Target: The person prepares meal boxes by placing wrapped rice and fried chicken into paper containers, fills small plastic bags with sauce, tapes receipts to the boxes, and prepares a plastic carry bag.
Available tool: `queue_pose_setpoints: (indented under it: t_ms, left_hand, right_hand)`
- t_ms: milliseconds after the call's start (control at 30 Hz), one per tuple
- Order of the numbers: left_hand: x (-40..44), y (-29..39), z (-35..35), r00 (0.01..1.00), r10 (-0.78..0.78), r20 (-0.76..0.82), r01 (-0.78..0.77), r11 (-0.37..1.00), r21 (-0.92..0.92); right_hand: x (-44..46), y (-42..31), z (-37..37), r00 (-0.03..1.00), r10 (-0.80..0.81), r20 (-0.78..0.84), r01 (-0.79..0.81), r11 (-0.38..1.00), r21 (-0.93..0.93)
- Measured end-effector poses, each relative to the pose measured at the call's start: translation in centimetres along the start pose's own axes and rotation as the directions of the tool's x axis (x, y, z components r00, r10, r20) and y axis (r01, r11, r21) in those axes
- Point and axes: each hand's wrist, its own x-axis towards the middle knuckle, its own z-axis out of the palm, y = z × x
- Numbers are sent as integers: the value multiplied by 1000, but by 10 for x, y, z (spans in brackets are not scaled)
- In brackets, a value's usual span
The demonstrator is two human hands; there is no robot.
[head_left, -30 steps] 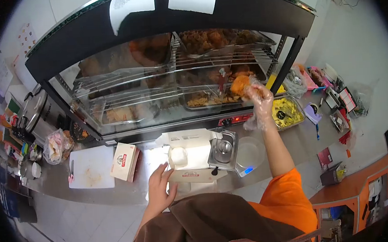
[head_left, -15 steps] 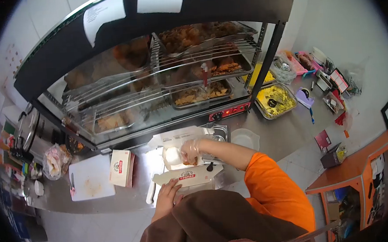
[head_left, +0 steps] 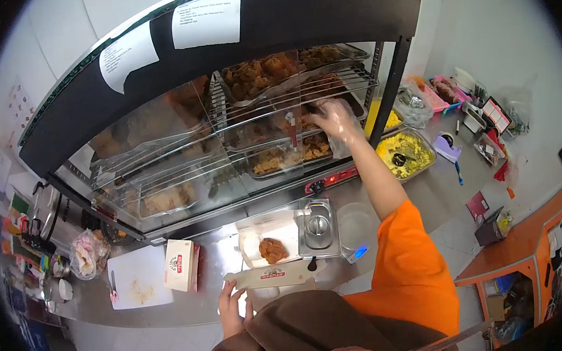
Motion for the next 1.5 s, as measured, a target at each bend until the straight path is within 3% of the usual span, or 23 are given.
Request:
queue_pose_setpoints:
  t_ms: [67, 167, 300, 333, 367, 400, 433, 633, 733, 833, 867, 967, 1000, 1100, 1133, 1233, 1267, 1367, 1400, 1500]
  left_hand:
    - [3, 6, 0, 1000, -13, -9, 14, 1000, 6]
    - [5, 7, 0, 999, 32, 5, -32, 999, 25]
    - [7, 7, 0, 1000, 13, 12, -14, 999, 38]
    - [8, 3, 1, 1000, 18, 19, -19, 999, 38]
    - [1, 0, 1, 1000, 4, 24, -4, 999, 33]
    - [2, -3, 1, 999, 37, 19, -36, 999, -5]
    - [3, -3, 1, 999, 35, 28, -35, 999, -11]
    - [5, -5, -2, 997, 36, 64, -34, 999, -26]
    - [3, -8, -4, 997, 25, 78, -24, 999, -23]
    - [1, -13, -3, 997, 31, 74, -28, 998, -48]
    - [1, -14, -3, 996, 39, 79, -35, 998, -55]
    - [3, -14, -1, 995, 61, 83, -55, 996, -75]
    - [5, -13, -1, 995, 67, 80, -60, 995, -83]
    - [7, -14, 0, 995, 80, 63, -72, 991, -114]
    - [8, -15, 0, 995, 84, 58, -76, 989, -126]
    - [8, -13, -4, 995, 94, 45, -88, 990, -113]
    - [8, -14, -4, 995, 97, 40, -91, 989, -120]
    - [7, -17, -6, 995, 93, 32, -88, 987, -134]
    - [7, -17, -6, 995, 93, 31, -88, 987, -134]
    - [11, -15, -8, 994, 101, 31, -96, 987, -131]
  right_hand:
    - [27, -24, 4, 938, 137, 319, -122, 990, -68]
    - [61, -21, 39, 873, -19, 487, 212, 915, -345]
    - [75, 4, 69, 928, -78, 364, 203, 925, -320]
    - [62, -26, 32, 889, 24, 456, 177, 902, -393]
    - [66, -7, 58, 903, -37, 428, 145, 964, -224]
    - [62, 14, 79, 938, 26, 347, 70, 963, -261]
    - [44, -9, 55, 962, 89, 260, -10, 957, -291]
    - [50, -38, 19, 890, 148, 431, -93, 985, -145]
    - [33, -30, 17, 956, 248, 159, -276, 942, 189]
    - [29, -4, 20, 955, 291, 64, -294, 886, 358]
    - [30, 7, 25, 981, 193, -14, -168, 885, 434]
    - [28, 11, 27, 994, 91, -54, -27, 708, 706]
    - [17, 0, 14, 989, 146, -24, -82, 672, 736]
    - [11, 13, 21, 987, 148, -65, -17, 492, 870]
    - [-5, -1, 1, 981, 184, -60, -83, 681, 728]
    - [-26, 12, 0, 970, 82, -228, 72, 803, 592]
    - [-33, 14, -3, 970, 81, -230, 82, 781, 619]
    - [-51, 18, -4, 972, 148, -180, 81, 512, 855]
    - [-61, 18, -7, 970, 241, -17, -52, 279, 959]
    - [-89, -10, -20, 957, 175, 229, -179, -259, 949]
